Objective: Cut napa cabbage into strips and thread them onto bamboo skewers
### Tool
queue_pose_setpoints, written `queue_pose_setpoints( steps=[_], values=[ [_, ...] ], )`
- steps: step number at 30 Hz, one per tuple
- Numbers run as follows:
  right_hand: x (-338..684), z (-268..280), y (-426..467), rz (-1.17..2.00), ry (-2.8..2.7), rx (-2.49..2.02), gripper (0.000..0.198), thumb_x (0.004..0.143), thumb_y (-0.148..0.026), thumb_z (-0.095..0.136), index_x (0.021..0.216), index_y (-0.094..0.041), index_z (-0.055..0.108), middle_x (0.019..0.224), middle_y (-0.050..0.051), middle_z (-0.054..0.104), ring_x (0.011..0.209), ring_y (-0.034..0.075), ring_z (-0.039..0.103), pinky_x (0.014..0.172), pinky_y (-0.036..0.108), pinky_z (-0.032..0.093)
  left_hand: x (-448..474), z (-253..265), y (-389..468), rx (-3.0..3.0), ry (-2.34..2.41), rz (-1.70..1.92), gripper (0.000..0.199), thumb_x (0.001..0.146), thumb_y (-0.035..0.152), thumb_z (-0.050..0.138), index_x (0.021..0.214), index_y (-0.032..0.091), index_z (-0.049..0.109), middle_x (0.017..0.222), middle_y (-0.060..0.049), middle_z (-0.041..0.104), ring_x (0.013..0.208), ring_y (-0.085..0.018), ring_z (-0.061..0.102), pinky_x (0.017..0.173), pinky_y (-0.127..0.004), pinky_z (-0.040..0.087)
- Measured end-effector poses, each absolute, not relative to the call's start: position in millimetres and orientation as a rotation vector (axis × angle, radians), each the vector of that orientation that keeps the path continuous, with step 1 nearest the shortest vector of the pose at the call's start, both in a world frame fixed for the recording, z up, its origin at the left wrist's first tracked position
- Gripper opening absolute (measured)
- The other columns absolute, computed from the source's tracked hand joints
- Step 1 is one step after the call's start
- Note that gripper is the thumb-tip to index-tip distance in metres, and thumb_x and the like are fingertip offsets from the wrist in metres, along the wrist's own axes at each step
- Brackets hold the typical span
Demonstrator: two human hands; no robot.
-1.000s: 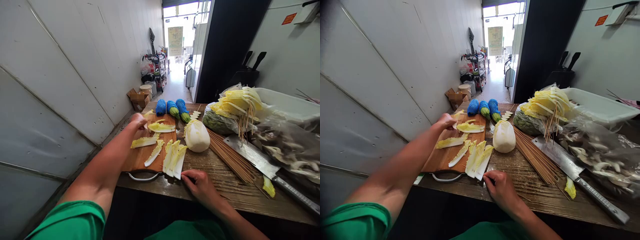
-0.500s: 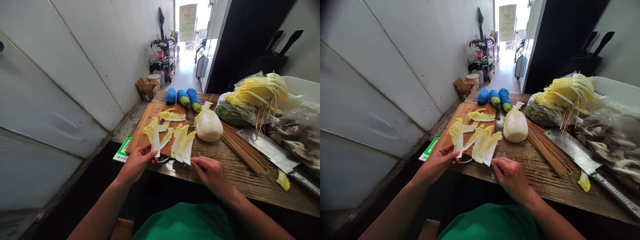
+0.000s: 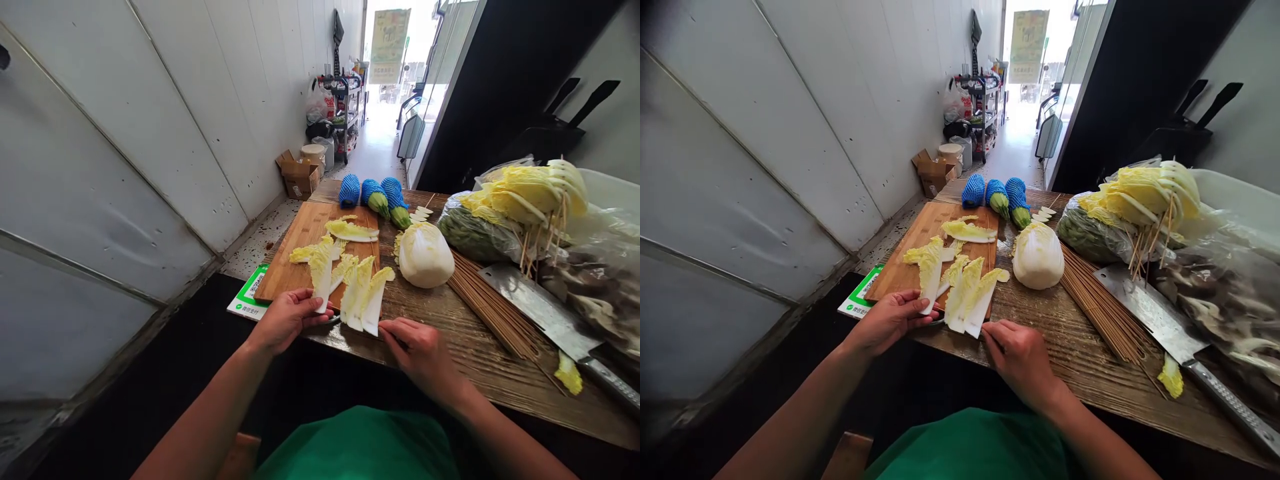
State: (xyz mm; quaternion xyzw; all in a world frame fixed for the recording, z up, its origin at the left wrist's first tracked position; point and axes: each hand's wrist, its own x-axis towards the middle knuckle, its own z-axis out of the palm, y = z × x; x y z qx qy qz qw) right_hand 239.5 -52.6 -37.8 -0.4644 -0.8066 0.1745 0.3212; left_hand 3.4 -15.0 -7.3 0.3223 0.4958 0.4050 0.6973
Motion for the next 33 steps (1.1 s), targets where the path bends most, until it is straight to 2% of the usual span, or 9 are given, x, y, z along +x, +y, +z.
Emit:
queue_pose_setpoints(
  steps=[8,33],
  values=[
    [239.7,-38.2,-51.7,0.465,-2.118,-1.216,0.024,0.088,-0.024,0.042,0.088,-0.022,0.066,0.080,0.004,0.068,0.067,0.014,0.063,0.063,0.023,0.047,5.1,-6.6,-16.0,0.714,1.144,0.891,0.016,0.068,0.015,0.069,0.079,0.008,0.060,0.082,-0.012,0.067,0.077,-0.018,0.066,0.065,-0.023,0.056],
    [240.2,-37.7,-52.4,0.434,-2.173,-1.238,0.024,0.088,-0.023,0.042,0.087,-0.020,0.066,0.078,0.004,0.067,0.064,0.012,0.061,0.063,0.021,0.045,8.9,-0.1,-17.3,0.733,1.183,0.850,0.012,0.071,0.012,0.064,0.080,0.008,0.057,0.080,-0.012,0.067,0.073,-0.017,0.065,0.063,-0.022,0.055]
  ],
)
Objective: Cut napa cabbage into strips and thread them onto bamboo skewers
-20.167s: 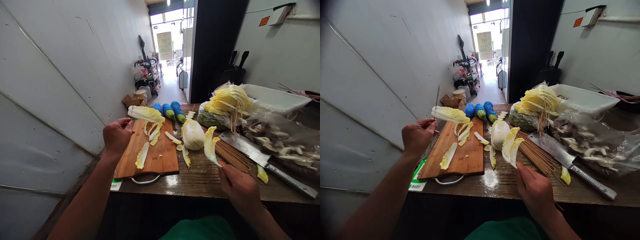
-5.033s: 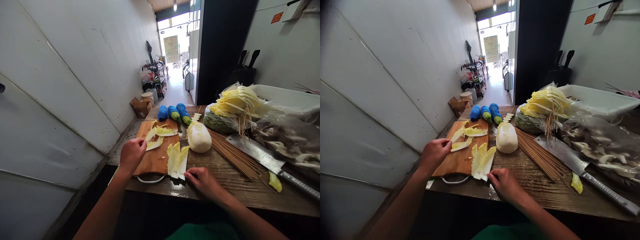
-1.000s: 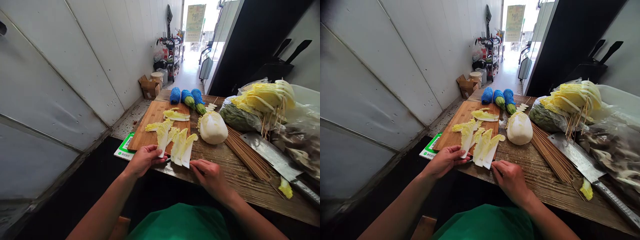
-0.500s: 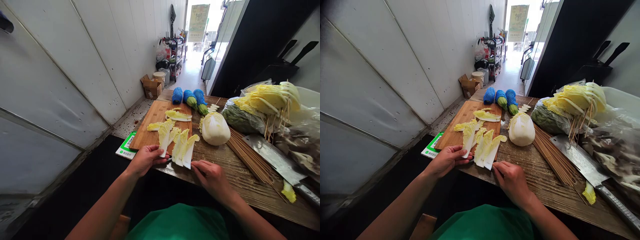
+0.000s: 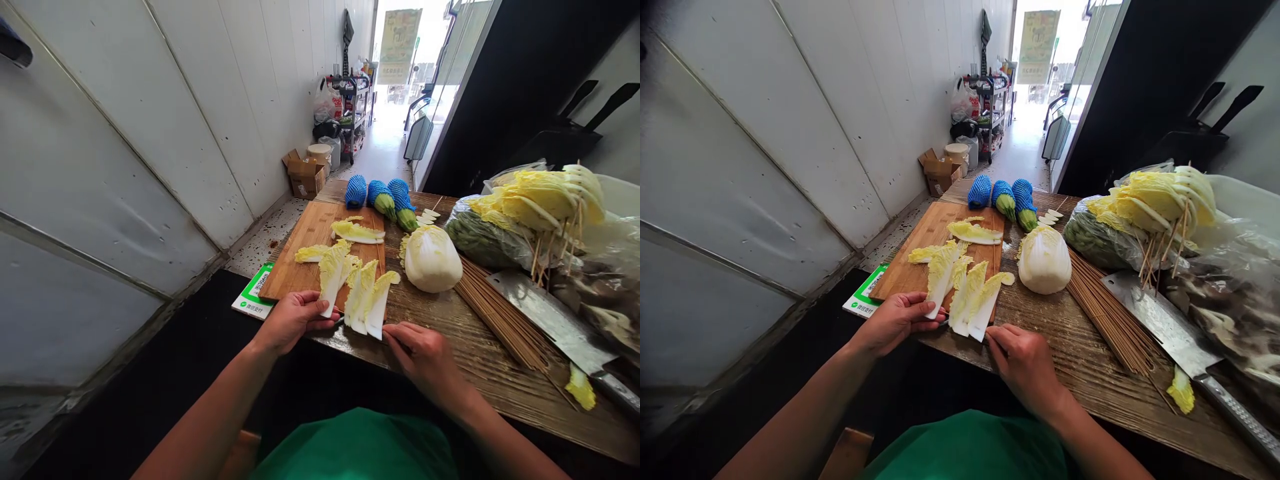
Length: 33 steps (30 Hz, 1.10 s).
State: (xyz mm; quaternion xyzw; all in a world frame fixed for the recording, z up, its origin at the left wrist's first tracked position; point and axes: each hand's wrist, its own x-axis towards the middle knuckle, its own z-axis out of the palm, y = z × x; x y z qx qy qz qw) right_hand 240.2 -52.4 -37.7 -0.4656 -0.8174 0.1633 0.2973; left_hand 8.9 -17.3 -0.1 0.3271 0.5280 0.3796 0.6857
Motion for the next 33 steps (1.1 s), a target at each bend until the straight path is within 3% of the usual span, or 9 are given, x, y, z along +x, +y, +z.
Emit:
queue_pose_setpoints(
  steps=[27,33],
  values=[
    [231,-32,-54,0.398,-2.199,-1.328,0.024,0.088,-0.022,0.042,0.084,-0.020,0.065,0.074,0.003,0.065,0.064,0.012,0.059,0.061,0.021,0.040,4,-5,-13,0.813,1.111,0.772,0.017,0.068,0.022,0.069,0.078,0.009,0.063,0.075,-0.008,0.067,0.067,-0.015,0.065,0.062,-0.022,0.055],
    [228,-31,-54,0.372,-2.176,-1.306,0.025,0.088,-0.022,0.041,0.084,-0.021,0.065,0.075,0.003,0.066,0.063,0.012,0.060,0.060,0.021,0.041,8,0,-23,0.740,1.066,0.957,0.033,0.072,0.018,0.065,0.103,0.013,0.056,0.087,-0.010,0.067,0.077,-0.018,0.065,0.069,-0.029,0.055]
  ],
)
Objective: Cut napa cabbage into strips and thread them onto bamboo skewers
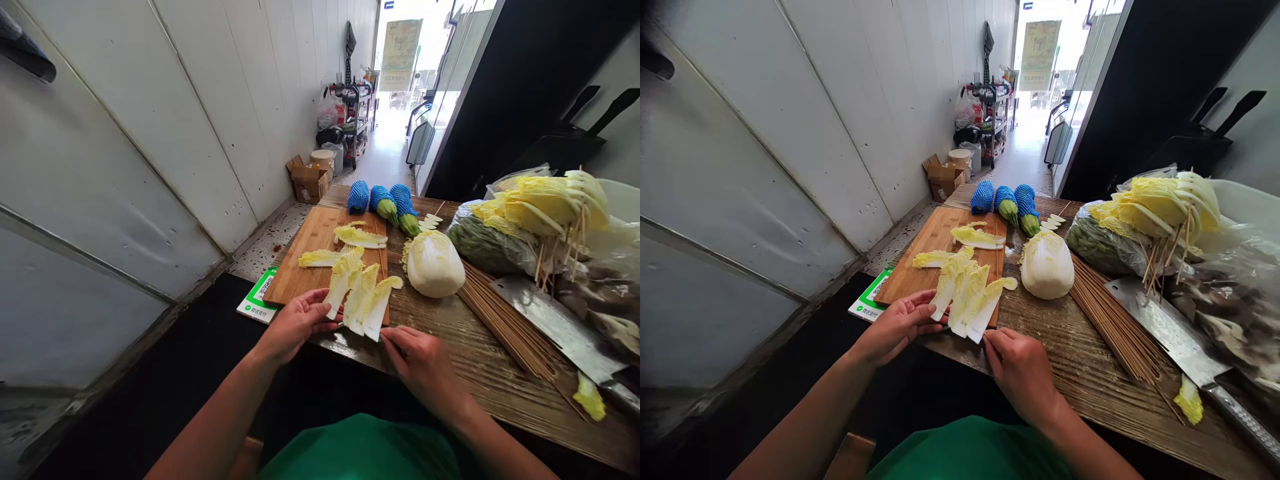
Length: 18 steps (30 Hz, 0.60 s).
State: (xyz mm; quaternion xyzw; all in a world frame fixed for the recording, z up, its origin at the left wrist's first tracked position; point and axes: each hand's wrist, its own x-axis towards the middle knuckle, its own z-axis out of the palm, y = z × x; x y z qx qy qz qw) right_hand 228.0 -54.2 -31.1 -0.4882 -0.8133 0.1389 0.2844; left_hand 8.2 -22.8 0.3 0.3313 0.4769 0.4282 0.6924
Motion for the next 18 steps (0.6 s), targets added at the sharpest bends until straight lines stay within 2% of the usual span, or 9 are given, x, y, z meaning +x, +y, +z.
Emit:
queue_pose_setpoints(
  steps=[3,10,14,18],
  values=[
    [227,-30,-54,0.346,-2.190,-1.284,0.026,0.089,-0.023,0.040,0.083,-0.021,0.066,0.073,0.003,0.066,0.062,0.012,0.060,0.058,0.020,0.041,10,-2,-29,0.711,1.105,1.018,0.027,0.072,0.012,0.064,0.097,0.012,0.056,0.087,-0.010,0.067,0.078,-0.017,0.064,0.071,-0.029,0.054],
    [227,-30,-54,0.317,-2.197,-1.265,0.026,0.088,-0.023,0.041,0.083,-0.021,0.066,0.072,0.003,0.066,0.061,0.012,0.060,0.058,0.020,0.042,13,-5,-31,0.671,1.164,0.995,0.017,0.076,0.017,0.060,0.090,0.008,0.060,0.084,-0.012,0.067,0.076,-0.017,0.064,0.073,-0.030,0.054],
    [225,-30,-54,0.336,-2.183,-1.283,0.024,0.087,-0.021,0.041,0.084,-0.020,0.065,0.075,0.003,0.067,0.063,0.012,0.061,0.060,0.020,0.043,17,-7,-34,0.588,1.117,1.072,0.024,0.075,0.023,0.063,0.095,0.010,0.060,0.089,-0.012,0.067,0.079,-0.017,0.064,0.077,-0.030,0.053],
    [223,-29,-53,0.370,-2.172,-1.290,0.024,0.088,-0.021,0.041,0.086,-0.019,0.065,0.077,0.003,0.067,0.065,0.013,0.061,0.062,0.021,0.043,22,-6,-40,0.485,0.997,1.114,0.034,0.072,0.016,0.065,0.105,0.016,0.055,0.102,-0.009,0.065,0.089,-0.017,0.063,0.083,-0.034,0.051]
  ],
)
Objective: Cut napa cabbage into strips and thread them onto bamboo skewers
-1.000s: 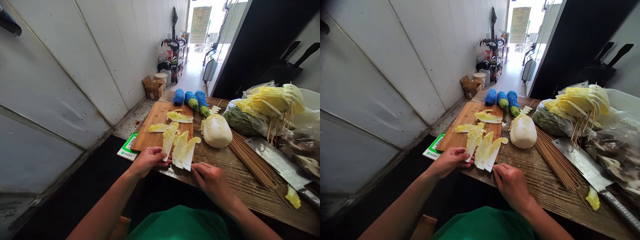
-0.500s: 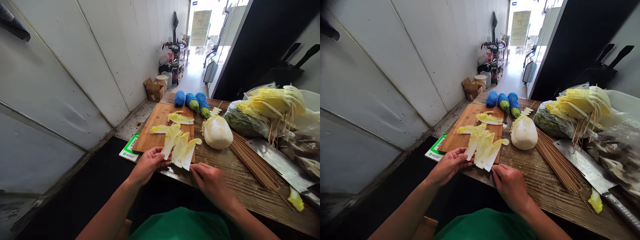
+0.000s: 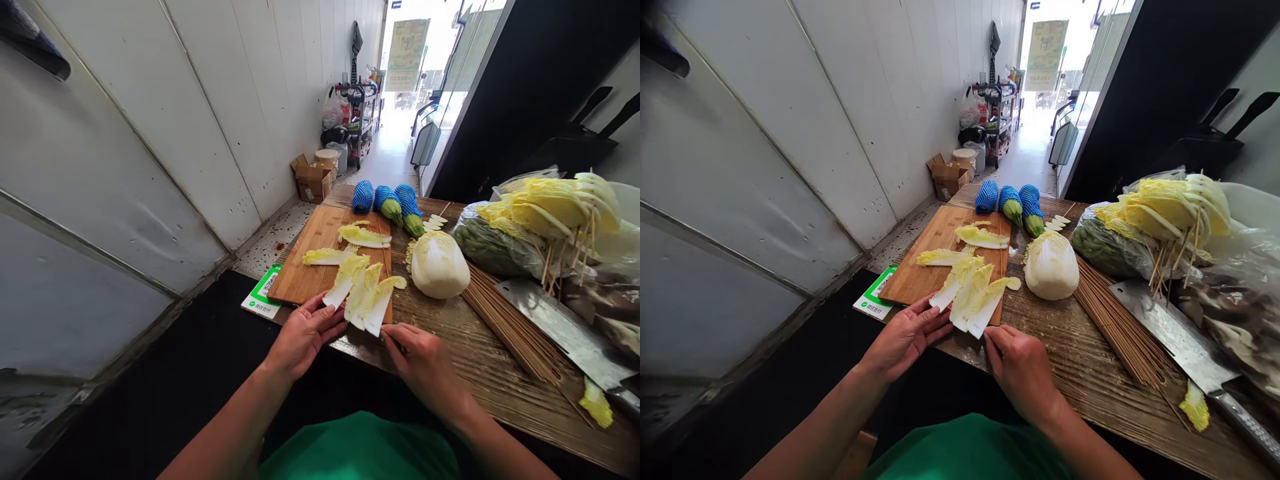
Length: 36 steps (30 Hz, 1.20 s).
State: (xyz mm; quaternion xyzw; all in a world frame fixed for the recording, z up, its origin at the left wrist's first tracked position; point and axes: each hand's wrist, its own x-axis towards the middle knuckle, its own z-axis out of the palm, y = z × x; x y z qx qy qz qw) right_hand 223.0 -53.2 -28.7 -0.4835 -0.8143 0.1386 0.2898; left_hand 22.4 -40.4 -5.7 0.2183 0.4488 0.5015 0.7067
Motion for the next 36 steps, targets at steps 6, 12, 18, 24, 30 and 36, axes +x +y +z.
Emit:
queue_pose_setpoints(
  steps=[6,12,18,24,30,36],
  values=[
    [222,-24,-55,0.300,-2.229,-1.306,0.027,0.089,-0.022,0.039,0.083,-0.020,0.065,0.074,0.004,0.066,0.064,0.013,0.061,0.060,0.021,0.041,30,-3,-43,0.443,1.087,1.202,0.013,0.077,0.011,0.057,0.090,0.013,0.055,0.097,-0.011,0.066,0.090,-0.017,0.063,0.082,-0.031,0.051],
    [223,-21,-54,0.288,-2.287,-1.376,0.026,0.089,-0.022,0.040,0.083,-0.020,0.065,0.073,0.003,0.065,0.065,0.013,0.060,0.059,0.021,0.038,34,-5,-42,0.461,1.117,1.195,0.004,0.079,0.010,0.054,0.082,0.012,0.056,0.095,-0.010,0.067,0.089,-0.016,0.063,0.083,-0.029,0.050],
    [221,-23,-51,0.257,-2.307,-1.379,0.023,0.087,-0.022,0.042,0.081,-0.020,0.064,0.071,0.002,0.064,0.063,0.012,0.058,0.057,0.021,0.035,32,-7,-39,0.466,1.094,1.158,0.003,0.078,0.009,0.054,0.079,0.011,0.056,0.090,-0.010,0.067,0.083,-0.015,0.064,0.081,-0.030,0.051],
    [221,-19,-51,0.232,-2.311,-1.383,0.025,0.088,-0.023,0.041,0.083,-0.020,0.065,0.071,0.002,0.065,0.062,0.012,0.059,0.056,0.021,0.035,31,-8,-38,0.492,1.092,1.147,0.004,0.076,0.009,0.056,0.077,0.011,0.058,0.082,-0.008,0.067,0.076,-0.014,0.064,0.079,-0.029,0.052],
    [227,-21,-50,0.190,-2.333,-1.358,0.025,0.088,-0.024,0.041,0.084,-0.021,0.065,0.071,0.002,0.065,0.059,0.012,0.058,0.053,0.021,0.034,35,-7,-38,0.462,1.149,1.193,0.005,0.078,0.014,0.057,0.075,0.011,0.060,0.079,-0.008,0.067,0.076,-0.016,0.065,0.076,-0.031,0.053],
    [231,-20,-49,0.143,-2.373,-1.369,0.024,0.087,-0.025,0.041,0.083,-0.022,0.065,0.068,0.001,0.064,0.056,0.011,0.056,0.051,0.022,0.030,39,-11,-39,0.544,1.191,1.211,0.007,0.078,0.015,0.056,0.079,0.010,0.061,0.082,-0.008,0.067,0.079,-0.016,0.065,0.075,-0.029,0.053]
  ],
)
